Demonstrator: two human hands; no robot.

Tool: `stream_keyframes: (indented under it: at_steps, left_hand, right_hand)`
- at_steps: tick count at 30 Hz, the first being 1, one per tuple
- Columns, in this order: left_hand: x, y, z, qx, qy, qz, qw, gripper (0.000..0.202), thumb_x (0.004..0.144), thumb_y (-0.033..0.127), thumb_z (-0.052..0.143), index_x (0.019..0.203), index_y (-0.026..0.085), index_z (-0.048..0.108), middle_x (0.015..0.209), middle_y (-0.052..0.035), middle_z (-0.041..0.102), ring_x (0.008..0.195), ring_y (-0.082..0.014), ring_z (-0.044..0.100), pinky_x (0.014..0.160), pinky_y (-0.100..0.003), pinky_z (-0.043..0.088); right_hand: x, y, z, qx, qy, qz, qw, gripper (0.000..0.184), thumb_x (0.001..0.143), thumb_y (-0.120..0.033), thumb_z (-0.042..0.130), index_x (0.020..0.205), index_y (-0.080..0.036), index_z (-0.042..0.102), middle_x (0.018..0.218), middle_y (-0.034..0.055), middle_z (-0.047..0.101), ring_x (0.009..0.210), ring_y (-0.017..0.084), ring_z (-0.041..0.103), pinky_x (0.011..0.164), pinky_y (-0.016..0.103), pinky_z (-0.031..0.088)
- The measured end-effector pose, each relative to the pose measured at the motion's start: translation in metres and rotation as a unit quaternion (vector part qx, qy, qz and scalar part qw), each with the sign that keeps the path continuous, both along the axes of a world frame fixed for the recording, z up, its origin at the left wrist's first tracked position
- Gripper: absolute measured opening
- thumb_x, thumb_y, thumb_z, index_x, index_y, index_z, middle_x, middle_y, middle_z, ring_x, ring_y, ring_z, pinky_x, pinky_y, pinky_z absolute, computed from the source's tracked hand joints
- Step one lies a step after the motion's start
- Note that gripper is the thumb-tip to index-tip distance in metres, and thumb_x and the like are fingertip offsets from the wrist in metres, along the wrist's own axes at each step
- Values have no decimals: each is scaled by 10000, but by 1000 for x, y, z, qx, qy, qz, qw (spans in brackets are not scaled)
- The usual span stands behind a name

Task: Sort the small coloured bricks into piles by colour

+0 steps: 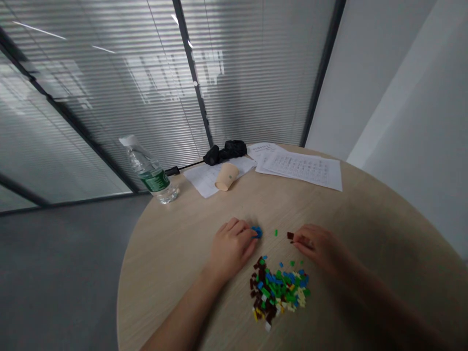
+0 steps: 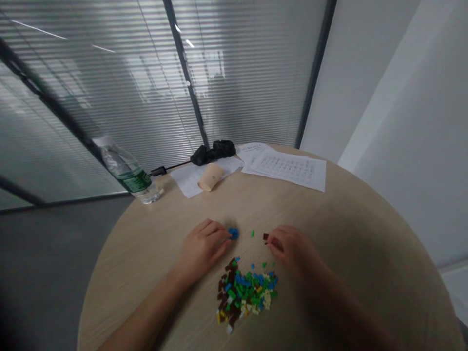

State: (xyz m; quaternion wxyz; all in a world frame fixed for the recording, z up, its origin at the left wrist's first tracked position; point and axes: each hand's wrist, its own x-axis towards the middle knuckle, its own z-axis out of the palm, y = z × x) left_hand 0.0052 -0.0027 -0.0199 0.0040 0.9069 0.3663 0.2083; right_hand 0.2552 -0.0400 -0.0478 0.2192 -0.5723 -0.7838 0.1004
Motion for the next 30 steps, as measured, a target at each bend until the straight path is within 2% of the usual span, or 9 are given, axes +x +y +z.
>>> stream_keyframes:
  at_steps: [7, 15, 18, 21, 26, 30]
  left_hand:
    - [-6, -4, 6, -16, -37, 7, 999, 178, 869, 241, 472, 893, 201, 644, 876, -48, 628, 824, -187, 535, 718, -321, 472]
    - [-2, 1, 2, -23, -26, -3, 999, 174, 865, 238, 472, 855, 201, 641, 857, -41, 626, 815, -186, 528, 721, -318, 455]
    - [-1, 0, 3, -27, -36, -15, 999, 176, 863, 234, 471, 859, 204, 644, 849, -36, 624, 813, -179, 526, 718, -308, 452]
    - [-1, -2, 4, -31, -43, -27, 998, 188, 863, 236, 462, 855, 201, 647, 832, -36, 622, 799, -174, 528, 707, -303, 456]
    - [2, -2, 2, -50, -34, -40, 997, 198, 868, 236, 453, 849, 191, 645, 841, -39, 629, 814, -184, 531, 724, -316, 456]
    - [5, -2, 0, -74, -23, -50, 996, 187, 870, 236, 466, 840, 184, 643, 842, -38, 638, 821, -188, 533, 732, -316, 450]
  right_hand:
    - [-8, 0, -4, -9, 51, -51, 997, 119, 778, -205, 512, 682, -181, 577, 660, 21, 568, 598, 159, 531, 565, 264, 404]
    - [-3, 7, -10, -4, 73, -49, 996, 102, 751, -238, 552, 663, -187, 544, 623, 1, 546, 565, 142, 503, 548, 253, 395]
    - [-4, 8, -12, 1, 73, -44, 996, 78, 750, -233, 557, 790, -184, 602, 650, -3, 558, 574, 137, 507, 571, 250, 409]
    - [-4, 9, -12, 12, 64, -38, 997, 221, 755, -207, 541, 953, -188, 639, 683, 3, 569, 587, 139, 508, 601, 255, 418]
    - [-6, 9, -8, 1, 53, -36, 998, 186, 767, -198, 525, 865, -188, 683, 711, 26, 579, 612, 150, 522, 609, 263, 418]
    - [-6, 9, -8, 13, 38, -40, 998, 192, 761, -183, 523, 866, -187, 684, 716, 27, 581, 620, 152, 525, 610, 265, 414]
